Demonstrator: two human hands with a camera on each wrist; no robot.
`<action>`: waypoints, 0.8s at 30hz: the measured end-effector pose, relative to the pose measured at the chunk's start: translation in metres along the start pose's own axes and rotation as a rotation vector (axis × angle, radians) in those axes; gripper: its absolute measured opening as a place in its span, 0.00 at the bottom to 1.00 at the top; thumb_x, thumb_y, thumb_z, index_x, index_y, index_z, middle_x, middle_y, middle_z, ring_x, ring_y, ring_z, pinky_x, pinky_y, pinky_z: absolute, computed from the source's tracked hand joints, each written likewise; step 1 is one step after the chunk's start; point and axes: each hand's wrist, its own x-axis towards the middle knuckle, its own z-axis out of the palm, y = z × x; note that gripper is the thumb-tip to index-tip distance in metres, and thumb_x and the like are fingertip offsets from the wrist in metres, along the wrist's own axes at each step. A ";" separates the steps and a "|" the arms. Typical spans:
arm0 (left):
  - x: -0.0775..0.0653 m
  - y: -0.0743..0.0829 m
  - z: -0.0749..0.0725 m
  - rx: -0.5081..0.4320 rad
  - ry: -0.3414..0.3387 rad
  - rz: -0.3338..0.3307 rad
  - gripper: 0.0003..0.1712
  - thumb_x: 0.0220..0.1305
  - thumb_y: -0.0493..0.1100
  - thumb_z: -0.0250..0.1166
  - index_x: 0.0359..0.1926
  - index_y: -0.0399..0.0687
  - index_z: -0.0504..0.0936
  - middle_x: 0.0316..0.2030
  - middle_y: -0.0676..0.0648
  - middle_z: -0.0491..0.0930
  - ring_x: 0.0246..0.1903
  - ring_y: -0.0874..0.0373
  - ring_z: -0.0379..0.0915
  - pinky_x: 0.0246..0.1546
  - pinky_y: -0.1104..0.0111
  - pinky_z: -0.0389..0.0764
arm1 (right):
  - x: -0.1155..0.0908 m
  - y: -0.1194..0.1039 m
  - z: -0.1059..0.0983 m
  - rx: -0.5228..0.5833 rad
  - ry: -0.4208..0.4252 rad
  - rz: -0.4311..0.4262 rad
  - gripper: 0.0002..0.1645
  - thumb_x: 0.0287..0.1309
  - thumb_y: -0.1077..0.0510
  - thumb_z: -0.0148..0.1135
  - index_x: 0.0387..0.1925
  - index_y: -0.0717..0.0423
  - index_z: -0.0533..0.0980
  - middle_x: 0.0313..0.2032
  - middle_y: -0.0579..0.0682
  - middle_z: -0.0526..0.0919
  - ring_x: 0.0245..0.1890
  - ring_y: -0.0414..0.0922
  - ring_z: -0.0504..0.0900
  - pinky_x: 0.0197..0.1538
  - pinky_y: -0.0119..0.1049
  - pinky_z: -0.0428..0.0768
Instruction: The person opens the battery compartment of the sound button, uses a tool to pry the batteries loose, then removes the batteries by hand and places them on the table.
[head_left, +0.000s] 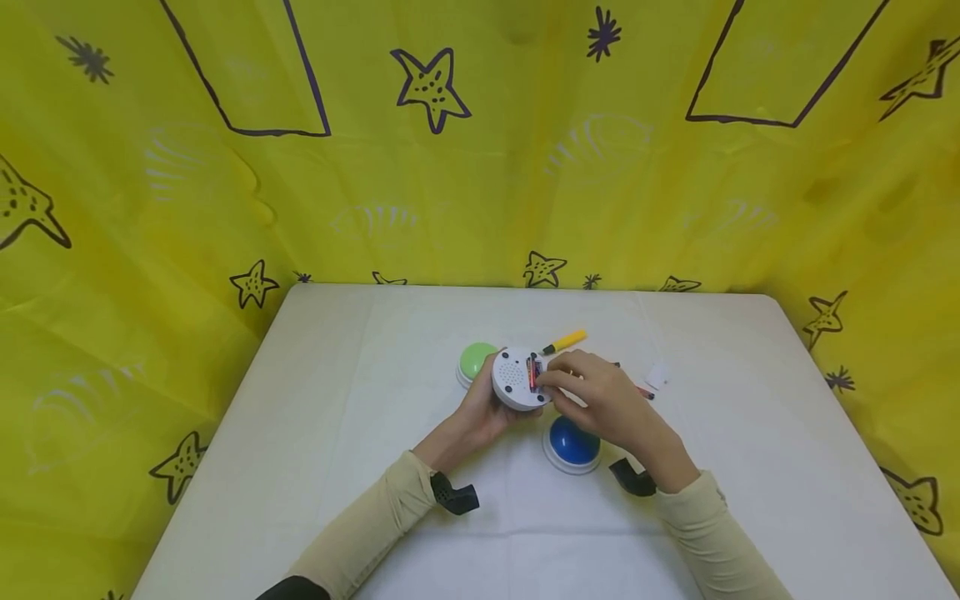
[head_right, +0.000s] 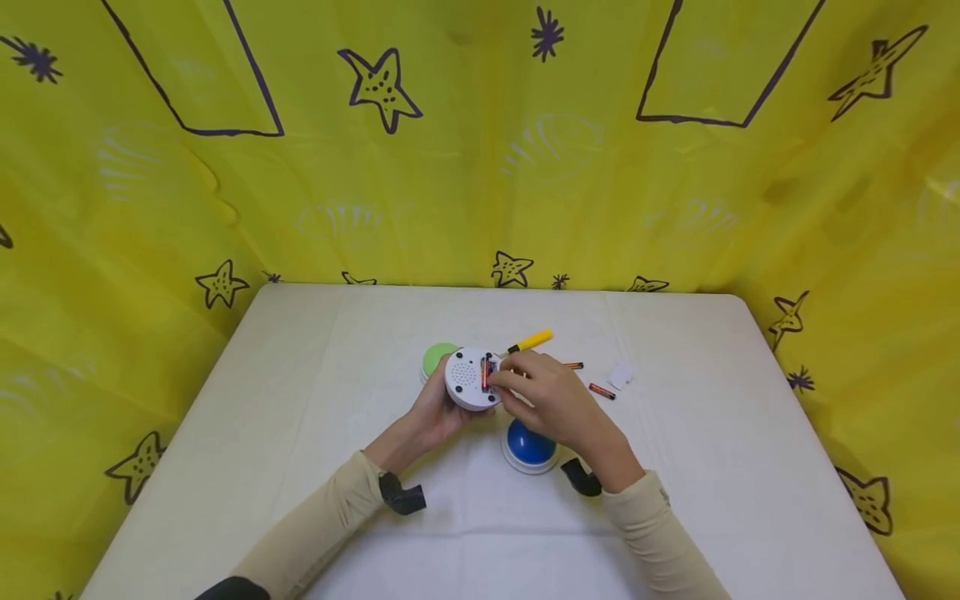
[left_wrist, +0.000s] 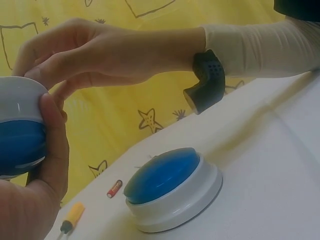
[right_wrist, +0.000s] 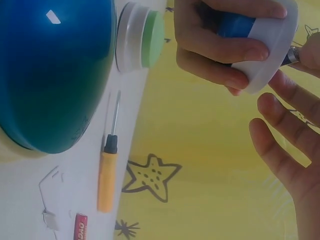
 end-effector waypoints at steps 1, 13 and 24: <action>0.000 0.000 0.000 -0.001 -0.003 -0.001 0.36 0.81 0.63 0.35 0.79 0.52 0.59 0.69 0.37 0.70 0.49 0.54 0.80 0.40 0.65 0.86 | 0.000 0.000 0.000 0.003 -0.003 0.000 0.19 0.53 0.64 0.76 0.48 0.50 0.85 0.44 0.47 0.85 0.45 0.44 0.83 0.49 0.42 0.88; 0.000 0.001 -0.001 0.020 0.005 -0.006 0.37 0.80 0.64 0.35 0.80 0.53 0.59 0.68 0.37 0.71 0.47 0.54 0.81 0.40 0.65 0.86 | 0.001 -0.001 -0.003 0.027 -0.021 -0.011 0.20 0.52 0.62 0.80 0.48 0.52 0.85 0.45 0.45 0.86 0.47 0.43 0.85 0.51 0.42 0.88; 0.000 0.000 -0.001 0.009 0.025 -0.010 0.37 0.80 0.63 0.36 0.80 0.52 0.59 0.73 0.33 0.67 0.54 0.48 0.81 0.42 0.63 0.86 | -0.003 0.003 -0.001 0.037 0.098 0.085 0.20 0.51 0.68 0.78 0.47 0.54 0.85 0.44 0.46 0.89 0.47 0.44 0.86 0.53 0.31 0.85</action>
